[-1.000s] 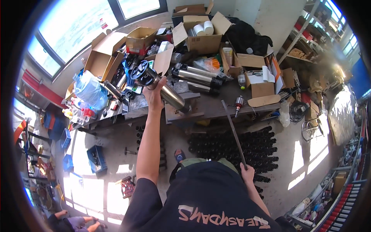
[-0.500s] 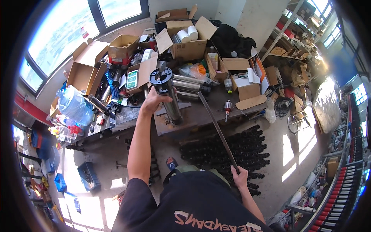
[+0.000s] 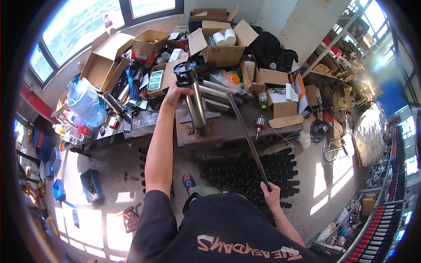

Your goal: The person assembles long cylindrical metal components by manually fitting black caps and turning a threaded rod through the top of each cylinder.

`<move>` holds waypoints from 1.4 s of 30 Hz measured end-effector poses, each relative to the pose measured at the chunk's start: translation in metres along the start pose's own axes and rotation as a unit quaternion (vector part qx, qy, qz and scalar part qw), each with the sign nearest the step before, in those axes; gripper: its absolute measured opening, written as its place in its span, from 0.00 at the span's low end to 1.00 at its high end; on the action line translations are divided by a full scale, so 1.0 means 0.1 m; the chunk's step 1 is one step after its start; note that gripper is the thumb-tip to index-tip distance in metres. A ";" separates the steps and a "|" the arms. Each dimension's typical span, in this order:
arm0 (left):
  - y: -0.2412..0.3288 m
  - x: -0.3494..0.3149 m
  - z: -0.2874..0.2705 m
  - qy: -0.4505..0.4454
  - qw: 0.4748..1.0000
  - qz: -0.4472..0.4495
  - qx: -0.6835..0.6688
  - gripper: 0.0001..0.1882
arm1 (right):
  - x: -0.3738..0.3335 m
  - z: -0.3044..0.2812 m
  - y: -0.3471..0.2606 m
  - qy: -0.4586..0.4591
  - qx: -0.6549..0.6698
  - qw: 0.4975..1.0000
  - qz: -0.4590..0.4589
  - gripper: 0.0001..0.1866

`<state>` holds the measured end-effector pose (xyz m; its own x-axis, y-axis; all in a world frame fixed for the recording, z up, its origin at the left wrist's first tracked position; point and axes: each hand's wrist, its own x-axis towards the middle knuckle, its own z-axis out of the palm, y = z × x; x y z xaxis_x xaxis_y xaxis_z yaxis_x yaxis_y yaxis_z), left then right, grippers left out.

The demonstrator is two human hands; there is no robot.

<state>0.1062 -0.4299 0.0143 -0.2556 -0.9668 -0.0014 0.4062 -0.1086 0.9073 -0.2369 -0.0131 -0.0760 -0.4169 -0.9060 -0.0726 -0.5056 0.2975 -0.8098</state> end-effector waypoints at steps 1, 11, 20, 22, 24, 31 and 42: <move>0.07 0.04 0.02 -0.029 0.999 0.014 -0.013 0.26 | 0.06 0.00 0.02 0.001 0.003 1.000 0.000 0.22; 0.03 -0.18 0.27 -0.341 0.939 -0.020 0.049 0.41 | -0.15 0.06 0.03 0.020 0.015 0.999 0.029 0.22; -0.44 -0.64 0.79 0.154 0.927 0.246 0.237 0.27 | 0.08 -0.32 -0.36 -0.002 -0.043 0.998 -0.041 0.16; -0.39 -0.64 0.76 0.080 0.937 0.223 0.258 0.27 | 0.41 -0.57 -0.42 0.051 -0.124 0.983 -0.125 0.15; -0.39 -0.62 0.70 0.039 0.947 0.205 0.243 0.27 | 0.82 -0.85 -0.56 0.089 -0.202 0.954 -0.205 0.10; -0.24 -0.55 0.51 0.063 0.957 0.229 0.166 0.29 | 0.42 0.02 -2.30 -0.361 -0.148 0.810 -0.437 0.29; -0.46 -0.93 0.92 0.174 0.911 0.306 0.213 0.26 | 3.86 2.36 -5.12 -0.219 -0.243 0.858 -0.396 0.13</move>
<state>0.0308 -0.3137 0.0112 0.2277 -0.8388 0.4945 -0.0170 0.5044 0.8633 0.0394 -0.5858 0.1727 0.4730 -0.8763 0.0914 -0.7987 -0.4702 -0.3754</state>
